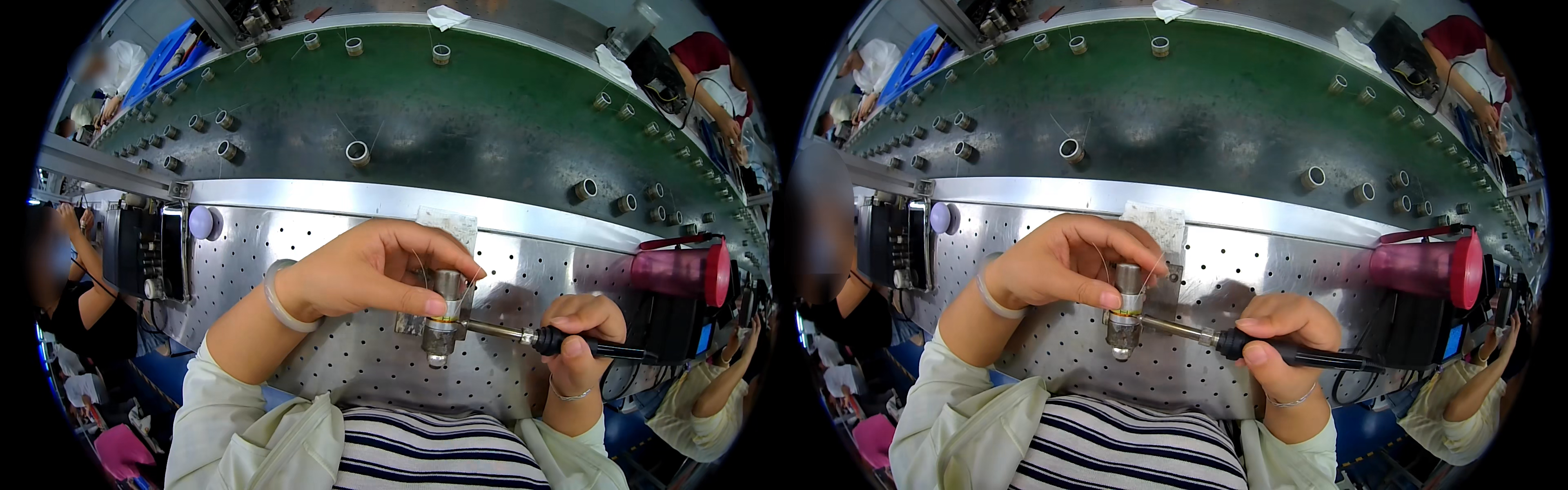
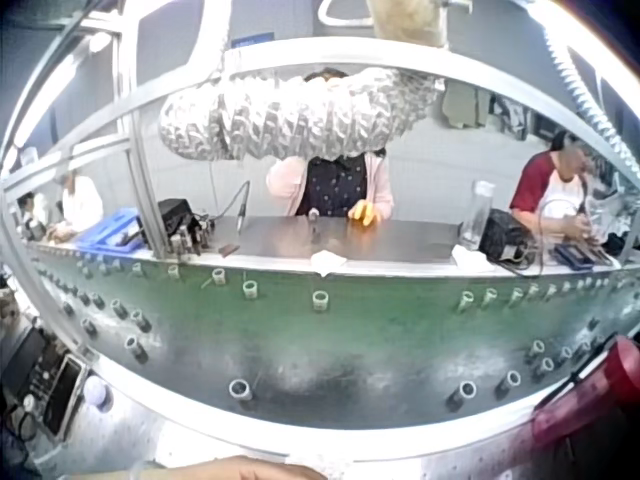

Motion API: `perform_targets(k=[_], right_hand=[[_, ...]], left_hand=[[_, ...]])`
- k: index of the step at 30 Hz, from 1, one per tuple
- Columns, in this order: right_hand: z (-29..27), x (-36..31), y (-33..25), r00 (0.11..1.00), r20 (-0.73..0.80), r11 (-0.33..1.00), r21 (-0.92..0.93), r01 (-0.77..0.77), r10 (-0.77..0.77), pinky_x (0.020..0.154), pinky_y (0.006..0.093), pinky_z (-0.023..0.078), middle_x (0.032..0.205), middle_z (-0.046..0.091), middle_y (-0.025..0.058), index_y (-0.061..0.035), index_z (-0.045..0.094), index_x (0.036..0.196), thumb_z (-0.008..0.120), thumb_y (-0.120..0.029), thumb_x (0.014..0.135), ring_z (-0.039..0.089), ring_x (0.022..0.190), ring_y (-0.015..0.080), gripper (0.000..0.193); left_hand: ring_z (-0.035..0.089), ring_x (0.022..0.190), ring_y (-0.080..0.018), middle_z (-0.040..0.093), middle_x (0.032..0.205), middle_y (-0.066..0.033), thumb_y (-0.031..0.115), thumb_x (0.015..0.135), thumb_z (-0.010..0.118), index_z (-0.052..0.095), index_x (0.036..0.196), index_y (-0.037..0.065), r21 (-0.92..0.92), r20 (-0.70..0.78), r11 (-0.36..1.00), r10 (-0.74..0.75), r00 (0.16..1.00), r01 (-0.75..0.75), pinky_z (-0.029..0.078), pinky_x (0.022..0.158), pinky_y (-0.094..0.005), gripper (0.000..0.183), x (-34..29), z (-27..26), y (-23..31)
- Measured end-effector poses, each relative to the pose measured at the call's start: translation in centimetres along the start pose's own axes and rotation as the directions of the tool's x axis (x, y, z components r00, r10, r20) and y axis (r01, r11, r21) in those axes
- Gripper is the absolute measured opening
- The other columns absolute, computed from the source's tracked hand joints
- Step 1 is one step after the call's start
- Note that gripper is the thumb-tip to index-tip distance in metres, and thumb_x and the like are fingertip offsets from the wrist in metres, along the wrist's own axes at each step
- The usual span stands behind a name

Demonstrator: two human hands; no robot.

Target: The person uses a soldering iron to apply heat to small cylindrical metal components held in a fixture. They repeatedly pick up components from a conveyor belt, solder them, and place them back on the belt. The camera pans to show other workers performing similar tasks along the assembly line.

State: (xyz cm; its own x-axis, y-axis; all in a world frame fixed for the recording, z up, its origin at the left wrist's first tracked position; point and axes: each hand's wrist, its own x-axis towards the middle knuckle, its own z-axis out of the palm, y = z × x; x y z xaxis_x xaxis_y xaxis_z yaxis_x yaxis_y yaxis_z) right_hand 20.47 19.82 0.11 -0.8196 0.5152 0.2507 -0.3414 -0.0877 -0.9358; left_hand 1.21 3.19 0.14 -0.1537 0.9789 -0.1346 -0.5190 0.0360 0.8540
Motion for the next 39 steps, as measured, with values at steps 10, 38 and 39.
perform_targets(k=[10,38,39], right_hand=[[-0.8,-0.4,0.2,0.998,0.055,0.999,0.045,-0.018,0.015,0.053,0.0260,0.043,0.071,0.060,0.0101,0.0037,0.059,0.084,0.075,-0.009,0.074,0.056,0.057,0.0163,0.023],[-0.9,0.0,0.6,0.995,0.092,0.997,0.073,0.021,-0.027,0.048,0.0255,0.041,0.066,0.059,0.0109,0.0040,0.058,0.085,0.076,-0.009,0.073,0.054,0.053,0.0166,0.025],[-1.0,0.0,0.6,0.995,0.093,0.997,0.068,0.021,-0.027,0.048,0.0255,0.041,0.066,0.059,0.0109,0.0040,0.058,0.085,0.076,-0.008,0.073,0.054,0.053,0.0166,0.025]], left_hand=[[0.057,0.095,-0.0183,0.058,0.106,-0.0121,-0.006,0.068,0.073,0.064,0.105,-0.002,-0.019,0.001,1.000,0.008,1.000,-0.008,0.050,0.080,-0.0265,0.038,0.0,0.6,0.9],[0.058,0.096,-0.0223,0.060,0.103,-0.0186,-0.009,0.065,0.074,0.069,0.080,0.001,0.036,0.051,0.998,0.052,0.997,-0.054,0.046,0.083,-0.0292,0.019,0.2,-0.4,0.1],[0.058,0.096,-0.0227,0.060,0.104,-0.0188,-0.009,0.064,0.074,0.069,0.079,0.001,0.039,0.056,0.997,0.060,0.997,-0.063,0.046,0.084,-0.0299,0.019,0.3,-0.5,0.0]])
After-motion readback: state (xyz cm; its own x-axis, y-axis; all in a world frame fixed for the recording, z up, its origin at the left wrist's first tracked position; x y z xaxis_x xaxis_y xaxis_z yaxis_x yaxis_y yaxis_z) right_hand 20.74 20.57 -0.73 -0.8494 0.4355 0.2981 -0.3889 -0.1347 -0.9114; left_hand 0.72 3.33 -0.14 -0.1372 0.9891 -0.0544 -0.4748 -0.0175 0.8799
